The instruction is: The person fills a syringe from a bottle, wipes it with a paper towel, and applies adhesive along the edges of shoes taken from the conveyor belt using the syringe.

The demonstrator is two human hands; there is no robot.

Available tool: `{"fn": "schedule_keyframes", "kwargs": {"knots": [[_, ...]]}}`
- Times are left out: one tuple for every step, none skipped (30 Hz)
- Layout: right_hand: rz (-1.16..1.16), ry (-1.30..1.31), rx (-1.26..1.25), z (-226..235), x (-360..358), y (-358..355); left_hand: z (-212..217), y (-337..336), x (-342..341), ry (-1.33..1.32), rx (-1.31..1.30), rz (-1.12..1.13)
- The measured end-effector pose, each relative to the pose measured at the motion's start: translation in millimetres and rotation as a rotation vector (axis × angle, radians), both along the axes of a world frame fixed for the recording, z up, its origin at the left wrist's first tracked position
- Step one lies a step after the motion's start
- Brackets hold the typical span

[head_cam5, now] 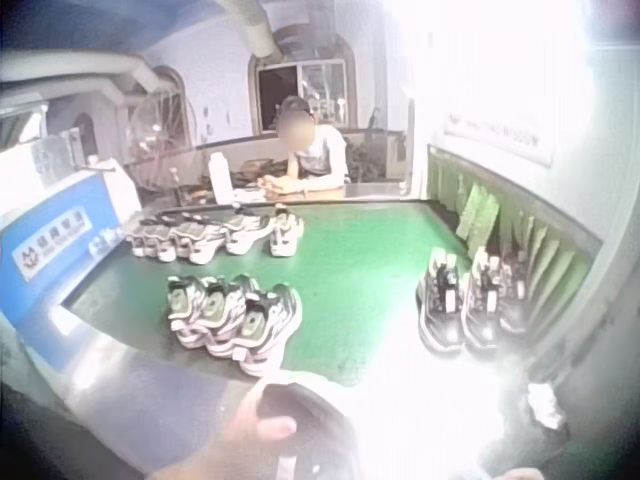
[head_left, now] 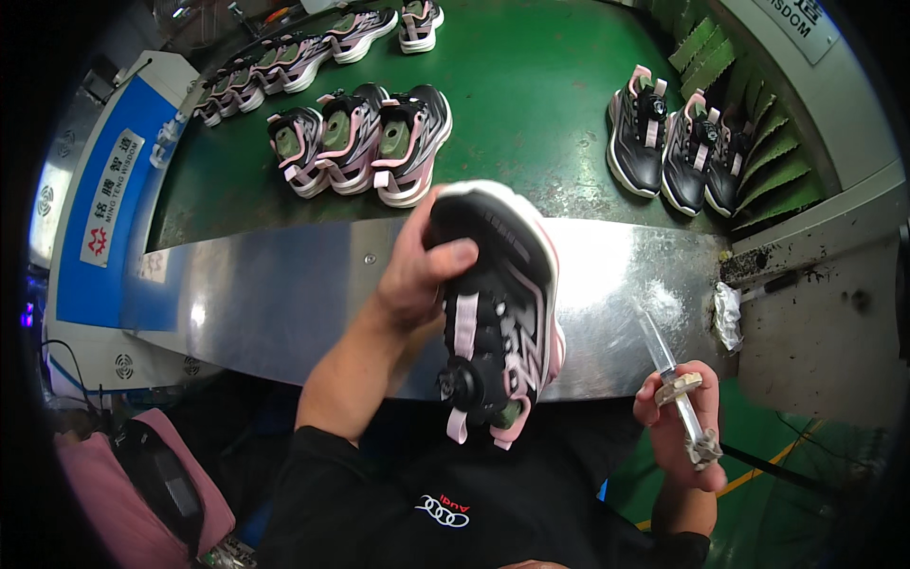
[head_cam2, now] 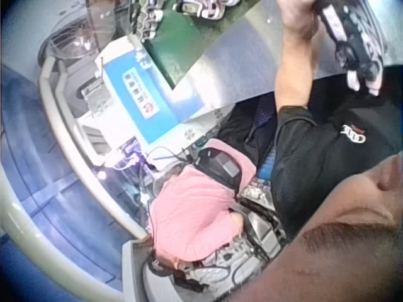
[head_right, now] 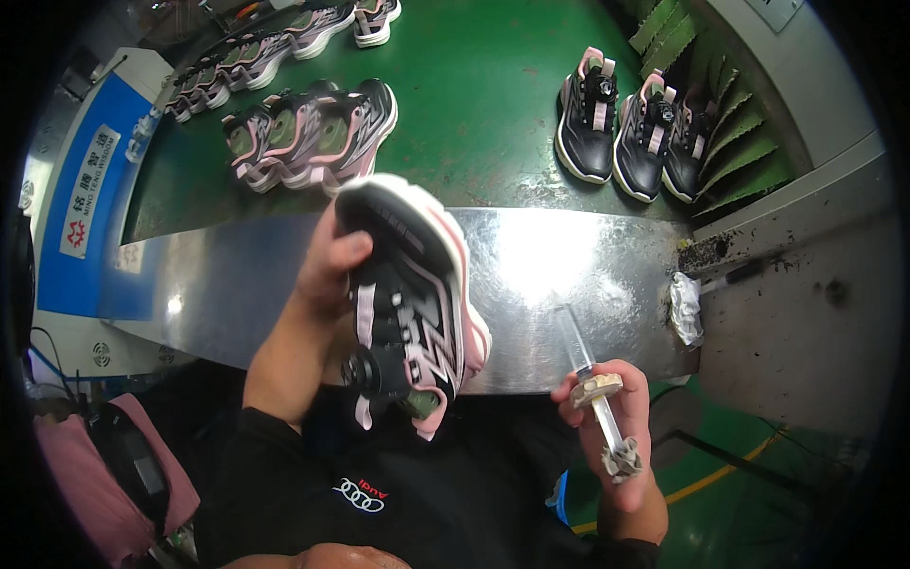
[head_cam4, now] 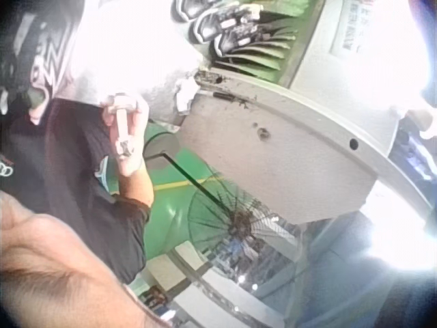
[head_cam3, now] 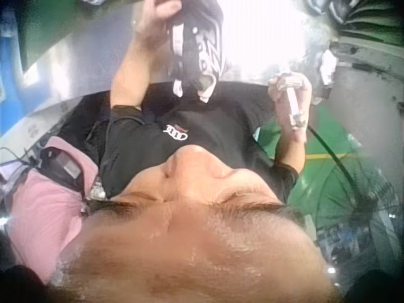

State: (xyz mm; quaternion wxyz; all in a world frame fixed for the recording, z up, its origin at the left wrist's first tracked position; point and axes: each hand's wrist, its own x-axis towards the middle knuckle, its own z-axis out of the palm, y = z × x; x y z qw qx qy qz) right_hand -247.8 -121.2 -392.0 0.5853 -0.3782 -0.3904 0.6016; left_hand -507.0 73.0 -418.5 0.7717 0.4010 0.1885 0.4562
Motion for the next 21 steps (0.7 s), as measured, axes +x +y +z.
{"fn": "schedule_keyframes", "kwargs": {"knots": [[0.001,-0.015,0.001,1.2,-0.9,6.7,-5.7,-5.0,0.2,-0.02,0.003,0.011],[0.103,0.129,0.115,1.2,-4.5,16.7,-11.6,-8.1,-2.3,-0.033,-0.02,-0.011],[0.155,0.203,0.157,7.9,-8.1,25.3,-15.9,-9.0,-5.8,-0.049,-0.041,-0.03],[0.201,0.274,0.19,14.4,-13.7,32.2,-10.4,-11.1,-9.2,-0.059,-0.057,-0.073],[0.237,0.328,0.203,19.2,-17.8,37.3,-13.8,-13.0,-12.4,-0.037,-0.039,-0.079],[0.252,0.348,0.215,25.2,-27.1,40.7,-15.8,-15.5,-13.5,-0.051,-0.01,-0.082],[0.269,0.36,0.207,31.0,-33.2,42.6,-16.7,-17.9,-14.4,-0.064,0.019,-0.084],[0.294,0.362,0.222,36.2,-39.3,45.7,-14.0,-19.9,-14.4,-0.081,0.033,-0.103],[0.324,0.378,0.233,40.6,-43.4,49.3,-13.6,-21.0,-14.6,-0.083,0.081,-0.129],[0.32,0.38,0.251,42.9,-48.1,51.3,-15.4,-21.1,-14.9,-0.051,0.138,-0.131],[0.315,0.382,0.269,44.7,-52.0,52.4,-17.4,-21.0,-15.1,-0.018,0.195,-0.133],[0.327,0.379,0.265,45.4,-53.5,53.8,-13.9,-23.6,-14.5,-0.035,0.171,-0.125],[0.345,0.38,0.264,46.0,-54.6,55.0,-12.1,-24.4,-14.7,-0.04,0.17,-0.114],[0.359,0.378,0.261,45.8,-55.8,56.0,-11.1,-25.0,-14.9,-0.02,0.208,-0.115],[0.369,0.375,0.258,46.5,-57.0,56.6,-10.6,-25.0,-14.8,0.001,0.247,-0.119],[0.368,0.374,0.254,46.4,-58.1,57.0,-12.4,-24.4,-14.1,0.003,0.275,-0.107],[0.369,0.371,0.25,46.2,-58.3,57.5,-11.8,-24.7,-13.5,-0.003,0.274,-0.102],[0.371,0.37,0.247,45.2,-58.9,58.4,-10.5,-24.9,-13.7,-0.001,0.292,-0.107],[0.381,0.36,0.235,44.1,-58.8,59.4,-9.8,-25.0,-14.2,0.002,0.311,-0.112],[0.387,0.356,0.227,43.2,-58.9,60.2,-10.2,-24.3,-15.1,0.0,0.31,-0.108],[0.388,0.347,0.221,43.4,-59.6,60.4,-10.1,-22.9,-15.3,-0.026,0.336,-0.137]]}}
